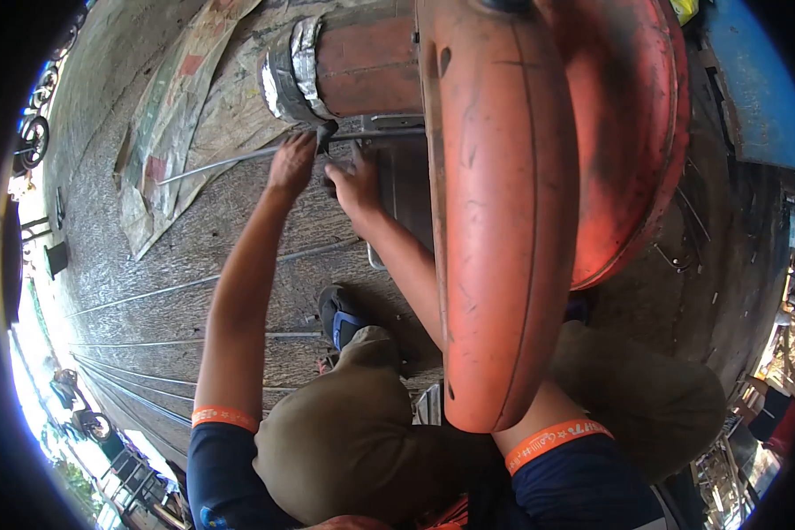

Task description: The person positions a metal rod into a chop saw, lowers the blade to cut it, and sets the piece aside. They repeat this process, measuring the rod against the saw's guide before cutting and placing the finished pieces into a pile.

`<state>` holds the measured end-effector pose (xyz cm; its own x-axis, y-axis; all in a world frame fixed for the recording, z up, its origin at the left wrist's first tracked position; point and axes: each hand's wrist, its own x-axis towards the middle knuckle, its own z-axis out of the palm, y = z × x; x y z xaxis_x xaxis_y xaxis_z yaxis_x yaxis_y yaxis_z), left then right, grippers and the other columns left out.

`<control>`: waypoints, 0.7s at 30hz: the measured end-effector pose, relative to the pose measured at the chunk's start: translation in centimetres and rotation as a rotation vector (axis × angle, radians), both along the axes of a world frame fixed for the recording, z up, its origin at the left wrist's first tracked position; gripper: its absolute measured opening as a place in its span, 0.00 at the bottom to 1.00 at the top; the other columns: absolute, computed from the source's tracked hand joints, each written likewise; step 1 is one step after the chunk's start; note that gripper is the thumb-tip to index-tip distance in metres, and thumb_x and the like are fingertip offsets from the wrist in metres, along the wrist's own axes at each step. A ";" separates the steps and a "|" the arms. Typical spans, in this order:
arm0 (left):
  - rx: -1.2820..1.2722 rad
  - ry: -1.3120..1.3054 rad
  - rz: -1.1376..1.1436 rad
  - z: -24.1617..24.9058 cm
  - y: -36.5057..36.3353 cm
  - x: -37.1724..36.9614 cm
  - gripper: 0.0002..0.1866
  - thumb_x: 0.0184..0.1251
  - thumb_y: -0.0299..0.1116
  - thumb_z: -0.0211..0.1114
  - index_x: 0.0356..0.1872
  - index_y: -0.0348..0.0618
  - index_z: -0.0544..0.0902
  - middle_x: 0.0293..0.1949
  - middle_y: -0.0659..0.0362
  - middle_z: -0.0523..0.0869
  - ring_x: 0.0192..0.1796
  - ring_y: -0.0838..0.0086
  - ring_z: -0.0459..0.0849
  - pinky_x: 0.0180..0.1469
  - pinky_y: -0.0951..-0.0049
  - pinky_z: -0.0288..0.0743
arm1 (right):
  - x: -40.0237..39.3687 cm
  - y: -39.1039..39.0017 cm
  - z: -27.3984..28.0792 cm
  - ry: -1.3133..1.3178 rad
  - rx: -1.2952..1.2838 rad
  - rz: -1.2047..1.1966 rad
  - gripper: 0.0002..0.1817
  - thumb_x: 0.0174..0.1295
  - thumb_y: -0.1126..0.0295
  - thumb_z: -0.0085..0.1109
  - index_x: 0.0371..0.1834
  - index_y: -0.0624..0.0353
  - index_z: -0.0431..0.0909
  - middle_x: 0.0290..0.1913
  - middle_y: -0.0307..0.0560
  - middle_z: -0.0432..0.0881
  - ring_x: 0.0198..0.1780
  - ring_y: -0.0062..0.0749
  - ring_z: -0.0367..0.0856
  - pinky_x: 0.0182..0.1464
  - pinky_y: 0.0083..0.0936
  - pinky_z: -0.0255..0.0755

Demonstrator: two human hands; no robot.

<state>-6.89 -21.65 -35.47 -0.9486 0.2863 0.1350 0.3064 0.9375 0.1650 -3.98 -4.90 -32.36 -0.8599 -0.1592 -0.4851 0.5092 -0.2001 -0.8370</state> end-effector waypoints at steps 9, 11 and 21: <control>-0.042 -0.202 0.001 3.1 -0.4 -1.2 0.12 0.63 0.27 0.55 0.48 0.44 0.76 0.47 0.51 0.81 0.50 0.55 0.79 0.51 0.57 0.73 | 9.7 10.3 10.8 0.067 0.301 0.099 0.18 0.66 0.54 0.58 0.33 0.62 0.79 0.22 0.39 0.78 0.22 0.25 0.75 0.28 0.25 0.69; -0.081 -0.185 -0.051 3.4 -0.6 -1.7 0.10 0.62 0.26 0.54 0.44 0.41 0.77 0.46 0.48 0.81 0.49 0.52 0.79 0.51 0.55 0.72 | 13.0 11.4 6.8 0.492 0.642 -0.161 0.21 0.68 0.59 0.51 0.21 0.63 0.73 0.18 0.47 0.72 0.24 0.35 0.73 0.29 0.33 0.67; 0.249 -0.082 0.146 4.8 2.8 -3.0 0.11 0.62 0.29 0.56 0.44 0.38 0.79 0.46 0.45 0.81 0.49 0.51 0.80 0.51 0.55 0.73 | 8.7 26.6 7.9 0.293 0.552 -0.990 0.15 0.66 0.62 0.57 0.32 0.66 0.79 0.27 0.46 0.79 0.29 0.32 0.76 0.34 0.30 0.69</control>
<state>-9.87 -18.84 -30.69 -0.9879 0.1141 0.1053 0.1479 0.8981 0.4142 4.68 21.73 -24.47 -0.5809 0.8129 -0.0414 0.1078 0.0264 -0.9938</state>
